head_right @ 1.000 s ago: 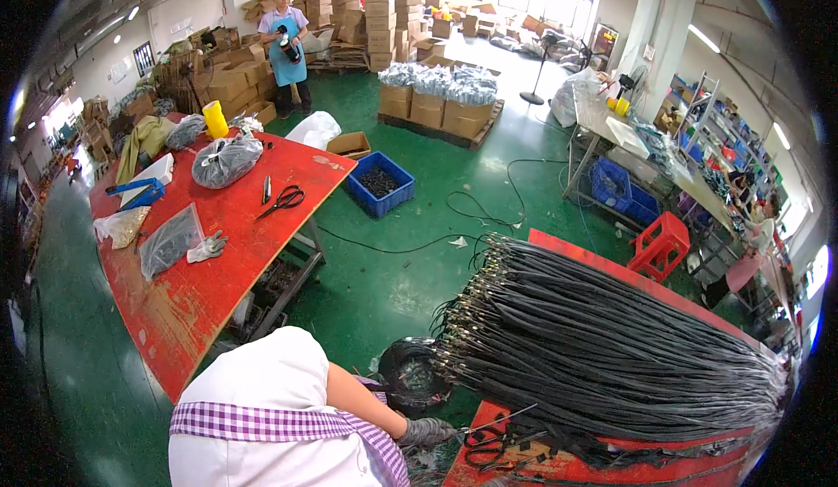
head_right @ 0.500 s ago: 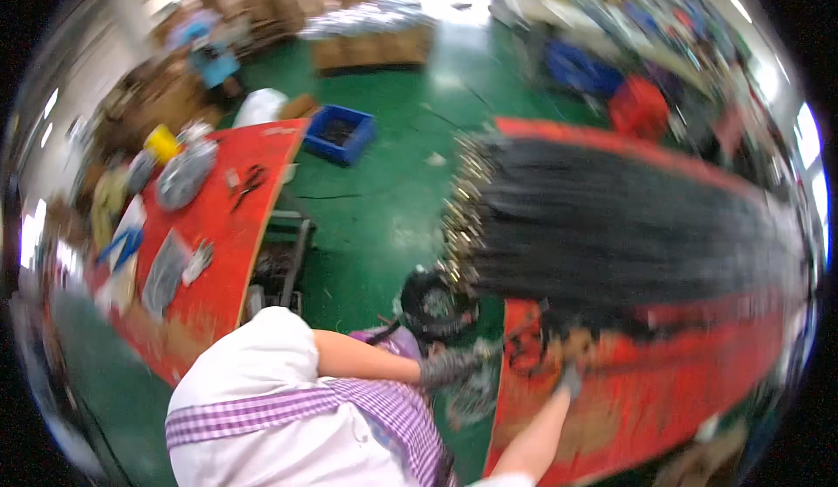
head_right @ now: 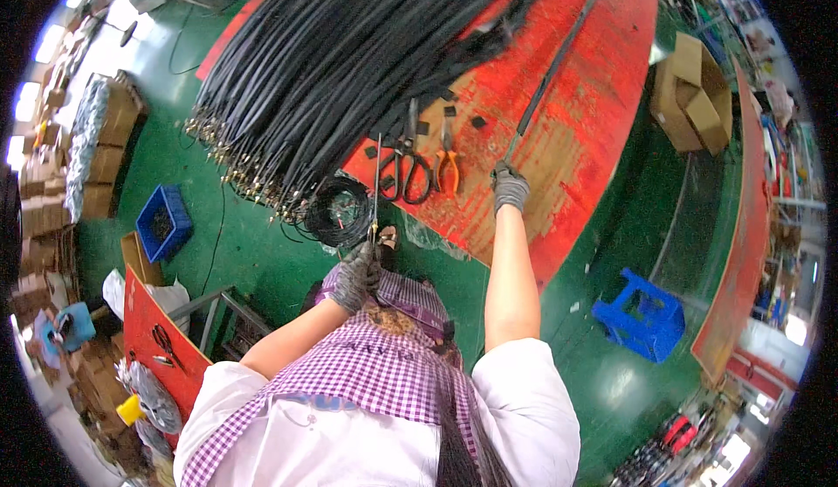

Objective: The person strips the outer insulation from black cables using pliers and cuts them to length. They then insert a metal rod into the exposed end of the cable and secure it with a small green tie.

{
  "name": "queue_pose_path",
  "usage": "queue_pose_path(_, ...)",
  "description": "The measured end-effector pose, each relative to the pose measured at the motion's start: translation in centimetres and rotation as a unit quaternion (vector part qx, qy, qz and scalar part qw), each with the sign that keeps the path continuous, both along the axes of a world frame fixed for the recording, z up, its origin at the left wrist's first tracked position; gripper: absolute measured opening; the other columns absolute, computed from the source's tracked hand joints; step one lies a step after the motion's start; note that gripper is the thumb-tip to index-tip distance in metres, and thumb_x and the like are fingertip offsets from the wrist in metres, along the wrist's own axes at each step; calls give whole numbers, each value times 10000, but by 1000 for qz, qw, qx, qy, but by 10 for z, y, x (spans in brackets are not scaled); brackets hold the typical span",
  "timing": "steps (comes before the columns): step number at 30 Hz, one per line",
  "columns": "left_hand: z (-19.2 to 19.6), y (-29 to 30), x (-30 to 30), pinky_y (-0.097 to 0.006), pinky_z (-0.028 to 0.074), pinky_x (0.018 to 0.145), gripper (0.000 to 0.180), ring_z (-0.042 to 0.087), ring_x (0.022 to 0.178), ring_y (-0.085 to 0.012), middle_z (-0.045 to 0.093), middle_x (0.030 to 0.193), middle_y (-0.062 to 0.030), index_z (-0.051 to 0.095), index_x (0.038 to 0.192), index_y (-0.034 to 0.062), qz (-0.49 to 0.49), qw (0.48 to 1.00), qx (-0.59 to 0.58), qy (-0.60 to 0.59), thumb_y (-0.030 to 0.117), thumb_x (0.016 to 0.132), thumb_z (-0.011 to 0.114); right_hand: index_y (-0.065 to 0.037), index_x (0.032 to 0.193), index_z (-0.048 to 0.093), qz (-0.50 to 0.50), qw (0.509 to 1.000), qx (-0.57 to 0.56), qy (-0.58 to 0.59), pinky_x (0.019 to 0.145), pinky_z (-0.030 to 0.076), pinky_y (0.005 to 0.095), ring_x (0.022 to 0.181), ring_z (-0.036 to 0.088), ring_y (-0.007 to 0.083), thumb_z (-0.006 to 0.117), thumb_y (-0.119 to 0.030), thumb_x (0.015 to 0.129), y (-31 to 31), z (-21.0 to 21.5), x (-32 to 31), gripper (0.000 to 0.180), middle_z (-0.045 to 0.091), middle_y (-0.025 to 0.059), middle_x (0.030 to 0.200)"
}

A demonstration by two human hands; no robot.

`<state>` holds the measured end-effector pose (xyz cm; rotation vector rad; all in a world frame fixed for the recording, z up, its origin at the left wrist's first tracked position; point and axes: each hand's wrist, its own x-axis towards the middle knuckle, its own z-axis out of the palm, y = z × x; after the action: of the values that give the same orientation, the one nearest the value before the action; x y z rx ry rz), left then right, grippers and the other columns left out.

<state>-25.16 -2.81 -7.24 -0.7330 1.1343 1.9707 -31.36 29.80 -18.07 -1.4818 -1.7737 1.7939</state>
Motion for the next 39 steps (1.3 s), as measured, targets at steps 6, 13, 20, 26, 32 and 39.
queue_pose_path(6,-5,17,-13,-197,206,282,189,291,303,-59,356,439,48,476,723,137,-68,998,4,3,290,825,437,-23,734,554,-59,997,37,-21,349,365,251,401,466,118,633,-198,676,23,-6,52,201,536,58,544)
queue_pose_path(13,-5,30,-16,-196,197,288,195,273,310,-53,343,448,50,475,724,140,-107,994,-23,10,303,823,437,-41,700,566,-76,994,21,-82,346,319,253,364,407,115,656,-241,650,23,18,44,225,495,27,510)
queue_pose_path(20,6,31,-13,-192,207,295,190,272,314,-54,345,452,53,478,717,135,-106,994,-36,-3,293,819,449,-119,590,496,-37,987,-150,-44,277,271,241,299,339,101,635,-282,684,52,-2,27,234,419,0,426)
queue_pose_path(26,0,27,-9,-194,215,291,176,287,314,-60,353,442,52,481,709,147,-105,993,-39,-20,288,813,462,-106,620,499,-86,963,-238,96,313,287,229,340,360,105,586,-260,730,81,-26,22,209,439,-12,473)
queue_pose_path(32,2,30,-17,-206,207,299,164,277,321,-62,340,454,53,459,734,158,-79,996,-3,-28,303,810,460,-52,689,530,57,955,208,204,484,361,245,522,483,150,577,-210,728,-28,79,41,170,508,30,581)
queue_pose_path(39,11,64,-30,-203,241,323,206,321,368,-67,377,502,34,438,730,135,-85,992,11,91,311,831,409,-64,750,560,444,728,515,-92,602,397,392,743,512,294,538,-239,673,-116,97,147,192,552,142,766)
